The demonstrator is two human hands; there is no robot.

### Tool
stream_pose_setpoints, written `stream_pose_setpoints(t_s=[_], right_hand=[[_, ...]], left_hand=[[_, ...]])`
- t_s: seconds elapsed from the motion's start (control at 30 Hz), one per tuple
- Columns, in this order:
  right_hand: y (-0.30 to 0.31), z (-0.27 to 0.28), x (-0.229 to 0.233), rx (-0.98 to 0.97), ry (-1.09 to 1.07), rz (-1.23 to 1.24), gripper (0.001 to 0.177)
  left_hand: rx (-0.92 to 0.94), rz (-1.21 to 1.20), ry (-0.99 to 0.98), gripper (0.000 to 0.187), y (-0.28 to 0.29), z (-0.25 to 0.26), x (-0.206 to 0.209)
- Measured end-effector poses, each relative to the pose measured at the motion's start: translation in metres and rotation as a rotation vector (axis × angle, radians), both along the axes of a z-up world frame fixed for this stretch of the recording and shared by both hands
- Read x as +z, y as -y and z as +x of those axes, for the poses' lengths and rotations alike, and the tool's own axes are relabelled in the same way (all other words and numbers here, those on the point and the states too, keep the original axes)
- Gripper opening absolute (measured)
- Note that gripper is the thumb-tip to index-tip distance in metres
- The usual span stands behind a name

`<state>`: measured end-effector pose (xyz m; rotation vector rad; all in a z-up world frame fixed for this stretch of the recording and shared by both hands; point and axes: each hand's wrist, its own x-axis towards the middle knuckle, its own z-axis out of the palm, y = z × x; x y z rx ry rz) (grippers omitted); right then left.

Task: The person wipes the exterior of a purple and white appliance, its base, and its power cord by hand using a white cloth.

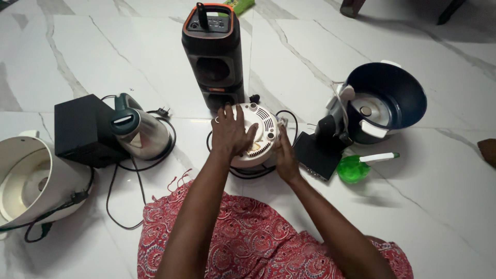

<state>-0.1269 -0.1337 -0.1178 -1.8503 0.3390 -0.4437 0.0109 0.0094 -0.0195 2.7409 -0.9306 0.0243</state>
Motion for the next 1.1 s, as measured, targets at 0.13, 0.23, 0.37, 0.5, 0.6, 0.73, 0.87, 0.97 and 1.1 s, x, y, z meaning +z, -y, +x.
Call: stream_pose_setpoints(t_s=[0.13,0.23,0.37,0.5,0.6,0.73,0.87,0.97,1.1], right_hand=[[0.029,0.024,0.0,0.071,0.124,0.016,0.064],[0.055,0.043,-0.01,0.026,0.168,-0.388,0.058],[0.081,0.088,-0.024,0.058,-0.069,-0.581,0.063],[0.09,0.111,-0.016,0.144,-0.412,-0.424,0.068],[0.083,0.097,-0.011,0.148,-0.226,-0.421,0.065],[0.065,0.054,0.006,0.085,-0.177,-0.172,0.066],[0.055,0.013,0.029,0.188,-0.071,-0.317,0.067],[0.035,-0.023,0.036,0.25,-0.036,-0.377,0.065],[-0.002,-0.043,0.047,0.054,-0.019,-0.424,0.048]], left_hand=[[0.0,0.028,0.008,0.086,0.002,0.001,0.003],[0.009,0.047,-0.034,0.086,0.002,0.0,0.007],[0.014,0.061,-0.034,0.087,0.003,-0.001,0.006],[0.033,0.05,-0.017,0.085,0.005,-0.002,0.006],[0.04,0.035,-0.039,0.086,0.005,-0.002,0.007],[0.045,0.078,-0.039,0.086,0.002,-0.003,0.007],[0.046,0.066,-0.036,0.085,0.005,-0.003,0.013],[0.05,0.043,-0.031,0.085,0.004,-0.005,0.012],[0.053,0.012,0.006,0.079,0.003,-0.002,0.005]])
